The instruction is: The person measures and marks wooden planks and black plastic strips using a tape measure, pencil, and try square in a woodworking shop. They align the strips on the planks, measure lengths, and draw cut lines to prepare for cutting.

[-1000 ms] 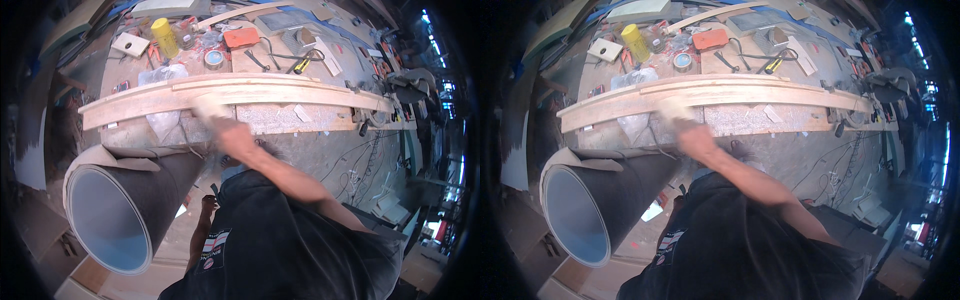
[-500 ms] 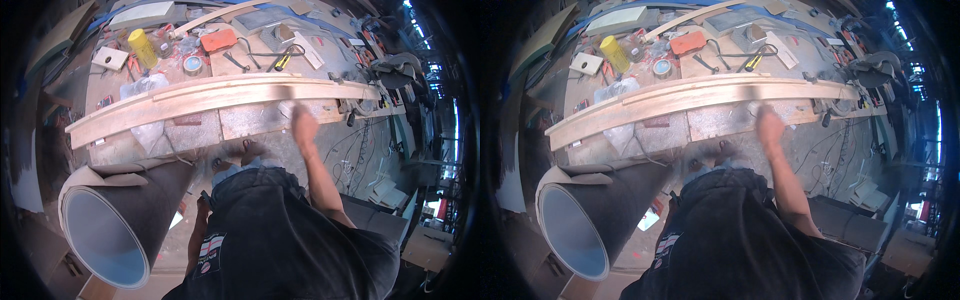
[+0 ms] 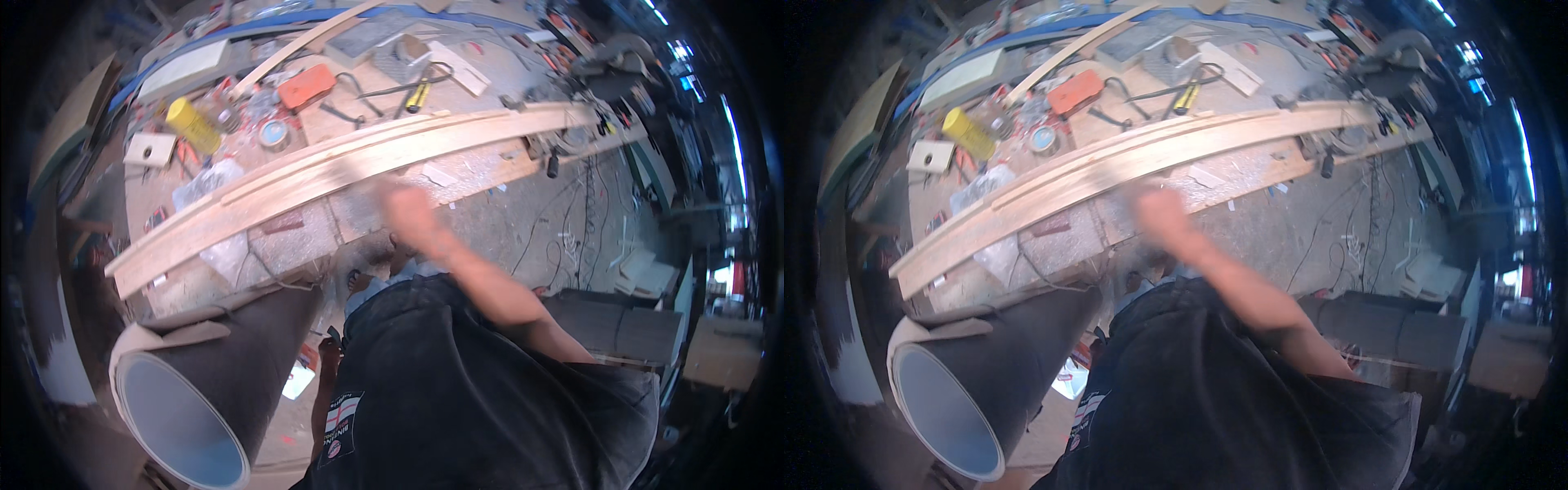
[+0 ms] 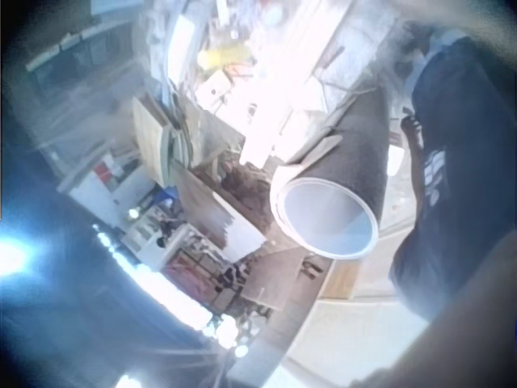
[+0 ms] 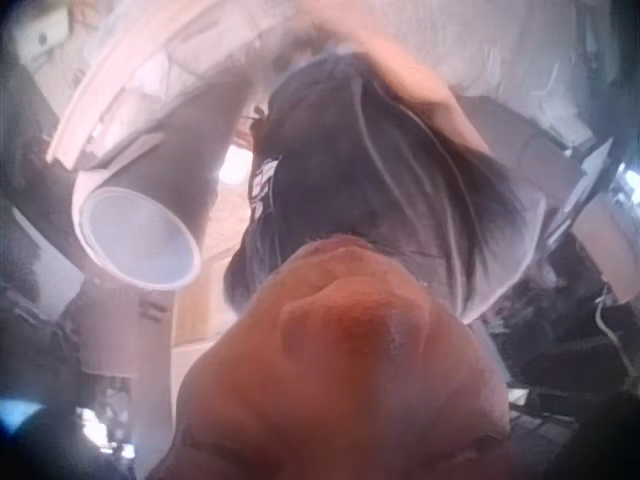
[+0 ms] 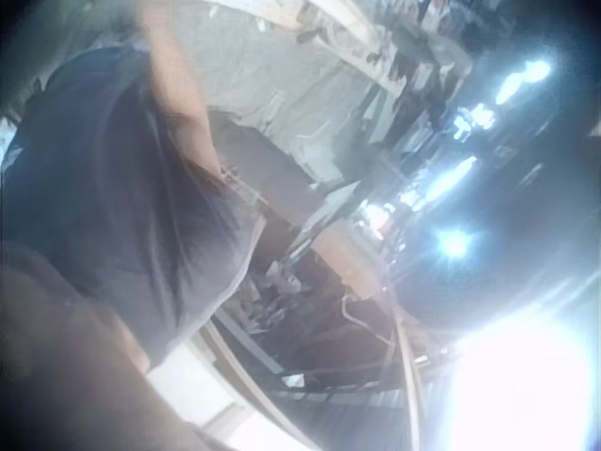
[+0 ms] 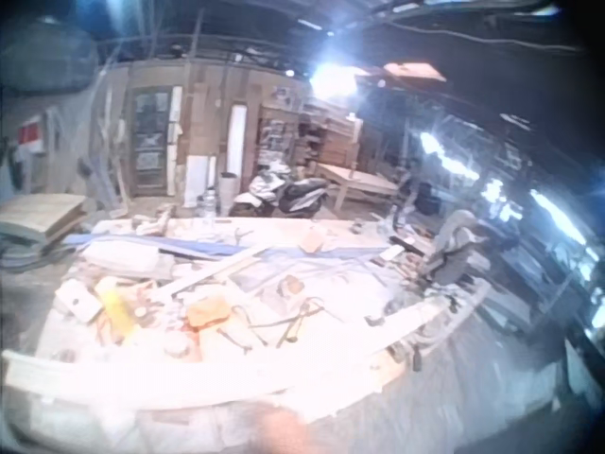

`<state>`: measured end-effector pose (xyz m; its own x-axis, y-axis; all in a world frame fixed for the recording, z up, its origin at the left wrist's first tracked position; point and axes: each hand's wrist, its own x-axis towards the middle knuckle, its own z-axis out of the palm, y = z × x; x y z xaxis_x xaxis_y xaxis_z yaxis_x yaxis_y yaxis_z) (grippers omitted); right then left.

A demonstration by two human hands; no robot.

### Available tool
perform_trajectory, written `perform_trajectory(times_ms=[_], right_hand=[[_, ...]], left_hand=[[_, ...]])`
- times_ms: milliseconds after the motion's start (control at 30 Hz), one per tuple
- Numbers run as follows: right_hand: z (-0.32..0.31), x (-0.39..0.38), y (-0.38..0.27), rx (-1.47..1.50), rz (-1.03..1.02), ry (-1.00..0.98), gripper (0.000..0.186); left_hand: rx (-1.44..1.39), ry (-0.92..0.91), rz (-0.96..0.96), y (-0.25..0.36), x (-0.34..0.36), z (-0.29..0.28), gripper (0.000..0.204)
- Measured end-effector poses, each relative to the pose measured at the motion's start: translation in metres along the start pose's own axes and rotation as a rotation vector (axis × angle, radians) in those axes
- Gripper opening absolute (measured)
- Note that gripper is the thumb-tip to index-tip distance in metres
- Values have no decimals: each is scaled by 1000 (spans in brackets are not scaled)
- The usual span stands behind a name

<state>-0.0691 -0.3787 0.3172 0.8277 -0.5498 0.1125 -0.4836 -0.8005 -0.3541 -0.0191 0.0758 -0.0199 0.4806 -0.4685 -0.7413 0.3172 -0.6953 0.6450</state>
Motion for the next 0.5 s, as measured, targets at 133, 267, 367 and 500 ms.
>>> perform_trajectory(times_ms=[133,267,367,500], right_hand=[[20,-5,-106,292,-281,-78,15],[-45,-15,-7,227,261,217,21],[-75,-15,74,-189,508,396,25],[-44,-18,48,-337,343,13,27]], left_hand=[[-17,-53,44,0,8,5,20],[-194,-75,60,-5,17,14,19],[-372,-109,50,-12,23,23,18],[-338,-173,60,-17,22,28,18]])
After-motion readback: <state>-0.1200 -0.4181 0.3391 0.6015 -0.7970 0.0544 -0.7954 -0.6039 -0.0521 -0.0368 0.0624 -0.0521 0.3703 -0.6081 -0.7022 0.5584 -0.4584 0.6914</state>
